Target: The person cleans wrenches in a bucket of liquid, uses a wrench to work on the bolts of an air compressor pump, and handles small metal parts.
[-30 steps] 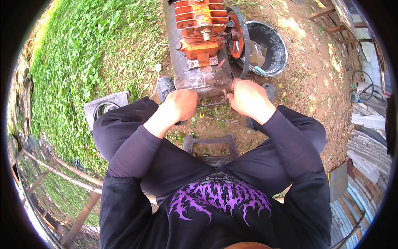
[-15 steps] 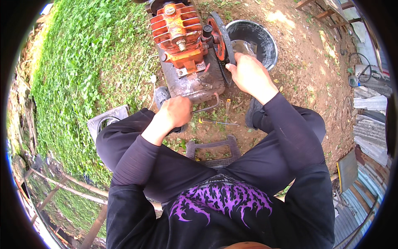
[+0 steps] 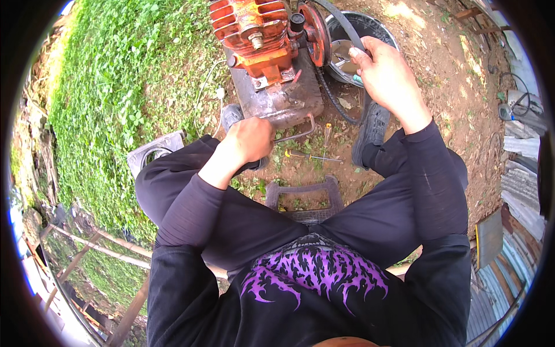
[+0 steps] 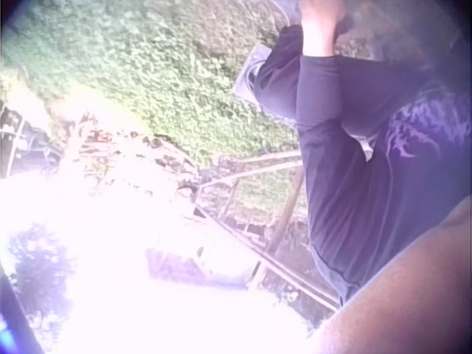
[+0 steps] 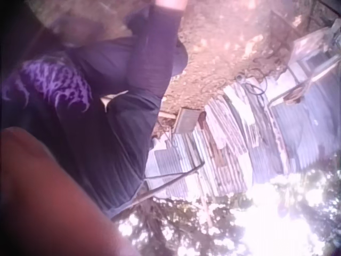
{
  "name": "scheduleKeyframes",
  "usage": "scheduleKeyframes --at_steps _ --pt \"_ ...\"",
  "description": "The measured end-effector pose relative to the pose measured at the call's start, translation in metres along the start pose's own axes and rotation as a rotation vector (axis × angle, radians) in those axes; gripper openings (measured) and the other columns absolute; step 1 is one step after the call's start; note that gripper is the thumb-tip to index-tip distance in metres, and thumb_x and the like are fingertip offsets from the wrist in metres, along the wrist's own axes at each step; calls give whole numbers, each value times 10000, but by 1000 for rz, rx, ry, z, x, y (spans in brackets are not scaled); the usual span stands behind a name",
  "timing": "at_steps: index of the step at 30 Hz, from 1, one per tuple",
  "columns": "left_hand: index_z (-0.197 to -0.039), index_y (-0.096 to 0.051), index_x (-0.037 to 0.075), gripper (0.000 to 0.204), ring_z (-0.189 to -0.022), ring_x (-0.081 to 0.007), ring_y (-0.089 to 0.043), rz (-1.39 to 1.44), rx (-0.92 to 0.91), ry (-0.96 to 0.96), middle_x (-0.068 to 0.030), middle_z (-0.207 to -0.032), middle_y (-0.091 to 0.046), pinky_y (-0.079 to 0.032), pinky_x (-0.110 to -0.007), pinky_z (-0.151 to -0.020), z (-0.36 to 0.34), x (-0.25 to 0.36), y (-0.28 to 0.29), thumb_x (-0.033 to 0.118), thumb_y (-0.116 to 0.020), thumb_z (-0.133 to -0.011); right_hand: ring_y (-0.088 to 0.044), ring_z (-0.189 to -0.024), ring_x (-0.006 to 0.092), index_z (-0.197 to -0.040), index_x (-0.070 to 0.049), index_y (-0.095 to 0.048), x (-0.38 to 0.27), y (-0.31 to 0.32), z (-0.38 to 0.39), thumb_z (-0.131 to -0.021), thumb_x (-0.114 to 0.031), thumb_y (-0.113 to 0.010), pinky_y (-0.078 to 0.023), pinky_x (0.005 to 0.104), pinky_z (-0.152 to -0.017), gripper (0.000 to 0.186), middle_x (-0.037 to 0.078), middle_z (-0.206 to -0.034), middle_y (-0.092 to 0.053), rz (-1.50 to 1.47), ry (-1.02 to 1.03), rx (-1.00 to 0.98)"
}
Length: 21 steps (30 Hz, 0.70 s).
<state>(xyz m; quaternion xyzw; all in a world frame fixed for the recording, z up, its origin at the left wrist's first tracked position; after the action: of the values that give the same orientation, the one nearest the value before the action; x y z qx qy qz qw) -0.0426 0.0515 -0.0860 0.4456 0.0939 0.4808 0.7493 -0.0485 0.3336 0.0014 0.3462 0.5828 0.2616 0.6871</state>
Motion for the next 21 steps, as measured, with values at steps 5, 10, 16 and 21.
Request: scheduleKeyframes --at_steps 5,10,16,21 --pt "-921 -744 66 165 -853 -401 -695 7 5 -9 -229 -843 -698 -557 -489 -782 -2 -2 -2 145 -652 -809 -644 -925 443 -1037 28 -652 -1 -1 1 -980 -233 -554 -488 496 -824 284 265 -886 -664 -36 16 -9" --pt "-917 -736 69 152 -865 -400 -695 16 15 16 -220 -843 -697 -554 -496 -779 -3 -4 -6 150 -651 -820 -660 -890 420 -1042 29 -658 6 -5 -2 -979 -233 -562 -497 473 -799 286 248 -851 -665 -100 -9 0" --pt "-925 -739 76 155 -885 -398 -697 8 -19 53 -221 -875 -704 -556 -495 -794 0 1 3 146 -635 -832 -663 -781 364 -1040 10 -680 -7 -4 0 -979 -245 -581 -497 432 -742 280 212 -792 -662 -122 4 -33" --pt "-938 -745 83 167 -896 -393 -702 5 -16 46 -219 -885 -708 -559 -491 -802 2 1 7 152 -633 -834 -597 -682 167 -1032 -8 -698 -8 -6 -2 -969 -238 -630 -476 337 -682 248 103 -736 -651 -269 -7 -26"
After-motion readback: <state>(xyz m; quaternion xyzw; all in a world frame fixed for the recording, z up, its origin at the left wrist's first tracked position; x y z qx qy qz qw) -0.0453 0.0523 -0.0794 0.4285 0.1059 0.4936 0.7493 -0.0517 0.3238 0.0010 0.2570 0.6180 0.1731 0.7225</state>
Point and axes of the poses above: each hand's wrist, its own z-axis away from the middle knuckle, its own y-axis out of the back of the hand, x = y × z, the point moved 2 cm from there along -z, towards the middle knuckle
